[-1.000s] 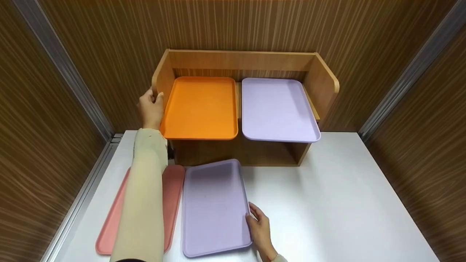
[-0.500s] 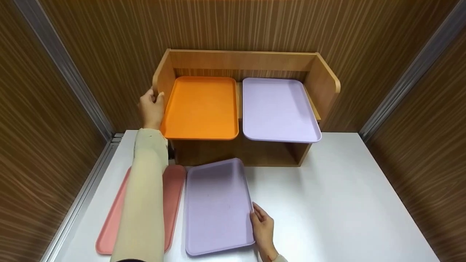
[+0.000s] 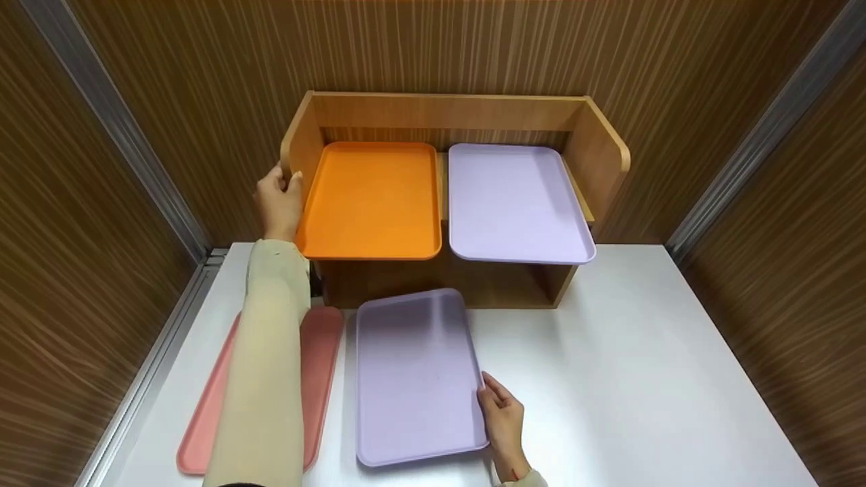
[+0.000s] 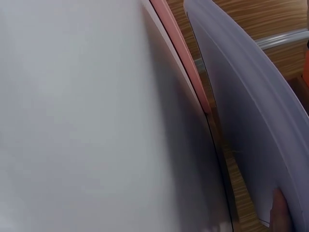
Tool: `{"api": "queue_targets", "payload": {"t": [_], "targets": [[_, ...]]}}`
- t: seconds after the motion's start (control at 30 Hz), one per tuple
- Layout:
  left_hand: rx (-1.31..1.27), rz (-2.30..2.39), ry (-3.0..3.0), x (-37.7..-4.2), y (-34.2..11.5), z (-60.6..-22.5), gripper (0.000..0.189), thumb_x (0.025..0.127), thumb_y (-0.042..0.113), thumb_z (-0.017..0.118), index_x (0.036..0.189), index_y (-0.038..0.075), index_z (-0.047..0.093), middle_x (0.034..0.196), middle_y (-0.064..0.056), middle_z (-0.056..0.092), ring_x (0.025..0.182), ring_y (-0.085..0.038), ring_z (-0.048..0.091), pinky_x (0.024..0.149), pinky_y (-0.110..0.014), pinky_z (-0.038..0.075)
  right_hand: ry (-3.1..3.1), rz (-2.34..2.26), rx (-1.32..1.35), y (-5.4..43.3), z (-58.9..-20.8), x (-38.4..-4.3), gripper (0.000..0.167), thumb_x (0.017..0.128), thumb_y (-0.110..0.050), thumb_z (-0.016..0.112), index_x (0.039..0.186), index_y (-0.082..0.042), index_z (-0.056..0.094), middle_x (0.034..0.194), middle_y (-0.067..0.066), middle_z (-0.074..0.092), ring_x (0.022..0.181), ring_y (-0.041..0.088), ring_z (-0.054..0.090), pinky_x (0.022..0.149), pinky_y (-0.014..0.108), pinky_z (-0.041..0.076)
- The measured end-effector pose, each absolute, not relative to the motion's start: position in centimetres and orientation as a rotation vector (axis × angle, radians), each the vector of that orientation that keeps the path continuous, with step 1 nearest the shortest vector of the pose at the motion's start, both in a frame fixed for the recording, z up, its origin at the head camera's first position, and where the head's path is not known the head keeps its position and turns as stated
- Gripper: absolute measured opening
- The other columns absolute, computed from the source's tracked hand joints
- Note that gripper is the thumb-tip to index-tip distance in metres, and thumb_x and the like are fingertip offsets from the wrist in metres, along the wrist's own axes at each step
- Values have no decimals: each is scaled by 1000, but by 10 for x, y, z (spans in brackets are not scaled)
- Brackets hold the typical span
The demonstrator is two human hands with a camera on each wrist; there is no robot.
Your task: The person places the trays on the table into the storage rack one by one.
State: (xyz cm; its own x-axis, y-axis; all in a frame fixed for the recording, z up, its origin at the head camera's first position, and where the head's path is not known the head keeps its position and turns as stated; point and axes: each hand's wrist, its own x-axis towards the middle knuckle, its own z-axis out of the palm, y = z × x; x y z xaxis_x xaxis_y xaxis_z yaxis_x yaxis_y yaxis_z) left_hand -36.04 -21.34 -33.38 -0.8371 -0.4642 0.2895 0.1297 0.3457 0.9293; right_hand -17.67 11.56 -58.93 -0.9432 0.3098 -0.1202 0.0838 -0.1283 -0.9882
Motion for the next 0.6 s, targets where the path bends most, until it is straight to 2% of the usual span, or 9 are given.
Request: {"api": "queue_targets", "payload": {"t": [0.13, 0.33, 0.6], "targets": [[301, -1550, -2103, -358, -214, -333, 31, 97, 17, 52, 124, 5, 60, 118, -11, 63, 99, -17, 56, 91, -28, 44, -1938, 2204, -488, 120, -590, -179, 37, 90, -2, 58, 125, 10, 54, 92, 16, 70, 69, 11, 64, 61, 25, 52], [309, -1513, -2113, -360, -216, -334, 30, 97, 17, 53, 123, 4, 61, 116, -13, 64, 97, -18, 56, 88, -28, 45, -1888, 2202, -542, 131, -591, -186, 37, 88, -1, 59, 123, 10, 55, 82, 9, 70, 65, 10, 60, 59, 23, 51], [321, -1501, -2130, -359, -214, -333, 29, 97, 18, 53, 121, 5, 62, 116, -11, 64, 96, -16, 55, 88, -28, 44, -1837, 2179, -583, 154, -588, -200, 38, 87, -2, 61, 123, 10, 56, 101, 16, 70, 64, 11, 63, 57, 25, 52]]}}
